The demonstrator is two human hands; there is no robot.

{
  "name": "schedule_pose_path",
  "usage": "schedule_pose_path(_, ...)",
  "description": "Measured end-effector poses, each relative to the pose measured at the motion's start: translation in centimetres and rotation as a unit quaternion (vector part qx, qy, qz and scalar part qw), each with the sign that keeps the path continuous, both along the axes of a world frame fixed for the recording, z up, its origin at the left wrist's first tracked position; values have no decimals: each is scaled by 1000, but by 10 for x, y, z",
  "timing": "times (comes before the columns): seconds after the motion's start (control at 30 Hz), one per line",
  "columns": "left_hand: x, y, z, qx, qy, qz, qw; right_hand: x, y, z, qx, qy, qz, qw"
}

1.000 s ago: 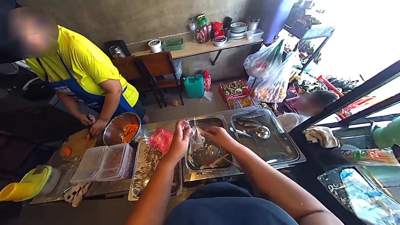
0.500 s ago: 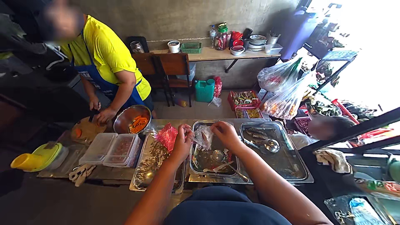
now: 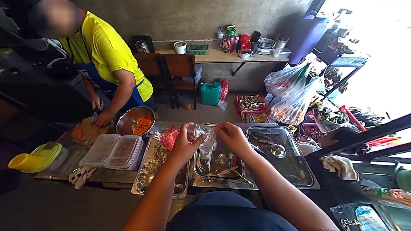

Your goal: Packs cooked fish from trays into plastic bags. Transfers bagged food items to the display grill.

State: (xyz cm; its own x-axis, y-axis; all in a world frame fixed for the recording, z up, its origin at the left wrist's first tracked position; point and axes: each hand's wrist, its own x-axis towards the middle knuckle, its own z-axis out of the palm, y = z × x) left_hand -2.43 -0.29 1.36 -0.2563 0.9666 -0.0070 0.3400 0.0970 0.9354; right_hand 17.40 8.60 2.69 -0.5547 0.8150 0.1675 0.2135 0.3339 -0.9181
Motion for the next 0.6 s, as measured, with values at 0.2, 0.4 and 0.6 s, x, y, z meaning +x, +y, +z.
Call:
schedule_pose_path(0.2, -23, -11, 14, -7, 72, 4, 997, -11, -6, -12, 28, -4, -10, 1000)
schedule_pose_path(0.4, -60, -7, 28, 16, 202, 21, 979, -49, 13, -29, -1, -71, 16, 997)
schedule_pose_path(0.6, -61, 4, -7, 51, 205, 79, 974, -73, 26, -80, -23, -108, 11, 994)
